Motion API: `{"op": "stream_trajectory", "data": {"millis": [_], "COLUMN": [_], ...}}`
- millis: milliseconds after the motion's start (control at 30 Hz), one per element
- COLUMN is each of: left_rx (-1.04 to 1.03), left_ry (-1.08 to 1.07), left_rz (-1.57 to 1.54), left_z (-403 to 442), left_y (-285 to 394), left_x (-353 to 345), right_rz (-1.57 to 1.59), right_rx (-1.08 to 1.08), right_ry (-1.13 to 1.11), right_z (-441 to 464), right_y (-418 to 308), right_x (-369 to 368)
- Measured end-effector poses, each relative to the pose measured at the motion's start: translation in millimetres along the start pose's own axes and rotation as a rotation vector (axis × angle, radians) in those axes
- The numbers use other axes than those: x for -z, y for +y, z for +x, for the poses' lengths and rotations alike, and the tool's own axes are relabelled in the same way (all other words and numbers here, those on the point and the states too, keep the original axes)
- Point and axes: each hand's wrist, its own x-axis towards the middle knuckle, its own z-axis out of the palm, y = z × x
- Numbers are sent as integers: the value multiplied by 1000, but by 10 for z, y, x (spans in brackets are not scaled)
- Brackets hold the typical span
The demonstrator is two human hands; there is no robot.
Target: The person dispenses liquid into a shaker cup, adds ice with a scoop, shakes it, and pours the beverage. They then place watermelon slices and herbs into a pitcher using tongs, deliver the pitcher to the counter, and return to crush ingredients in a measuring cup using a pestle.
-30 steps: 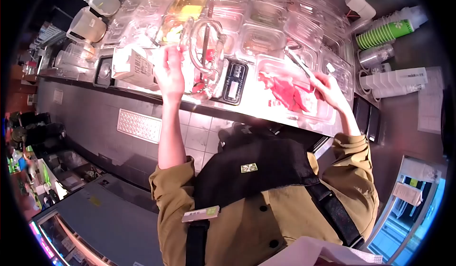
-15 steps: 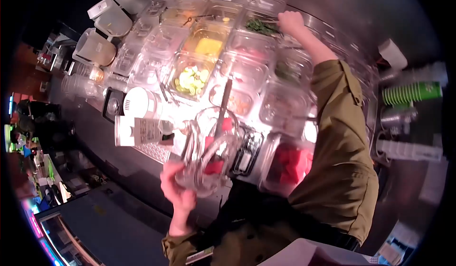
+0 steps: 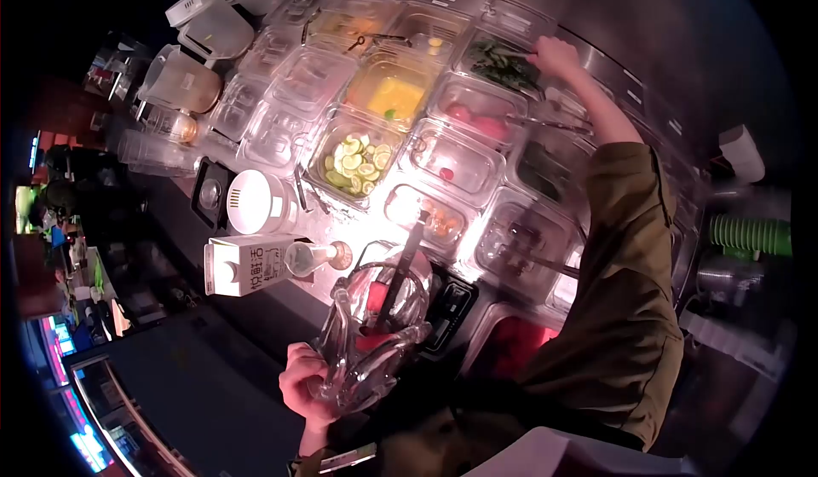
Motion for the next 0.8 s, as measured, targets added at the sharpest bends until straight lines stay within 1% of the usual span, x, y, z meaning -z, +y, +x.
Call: {"op": "stream_trajectory", "data": {"millis": [33, 100, 133, 233, 267, 333, 433, 533, 633, 700, 733, 767, 800], "left_rx": [-7, -24, -16, -51, -1, 27, 43, 65, 125, 119, 166, 203, 155], "left_ry": [0, 2, 18, 54, 40, 47, 36, 4, -33, 43, 44, 47, 29], "left_rz": [26, 78, -8, -44, 12, -1, -18, -36, -99, -112, -143, -176, -159], "left_z": [18, 38, -4, 2, -36, -50, -48, -67, -108, -87, -87, -76, -42], "left_y": [14, 32, -10, -8, -20, -2, -16, -32, -70, -46, -27, -18, 10], "left_x": [-14, -32, -6, -44, -16, -9, 13, 51, 100, 72, 78, 72, 76], "right_rz": [14, 150, 217, 528, 497, 426, 165, 145, 260, 374, 470, 583, 607], "right_rx": [-23, -78, -103, -225, -190, -117, -94, -50, -16, 64, 5, 162, 224], "right_ry": [8, -63, -100, -441, -397, -303, -23, 25, -81, -28, -60, -5, -7], "right_z": [-58, -79, -71, -121, -154, -201, -331, -513, -868, -1231, -1621, -1842, -2117], "right_y": [83, 261, 330, 471, 467, 436, 297, 250, 270, 277, -10, -13, -140], "right_x": [-55, -172, -191, -129, -134, -160, -175, 78, 600, 916, 1343, 1467, 1673]}}
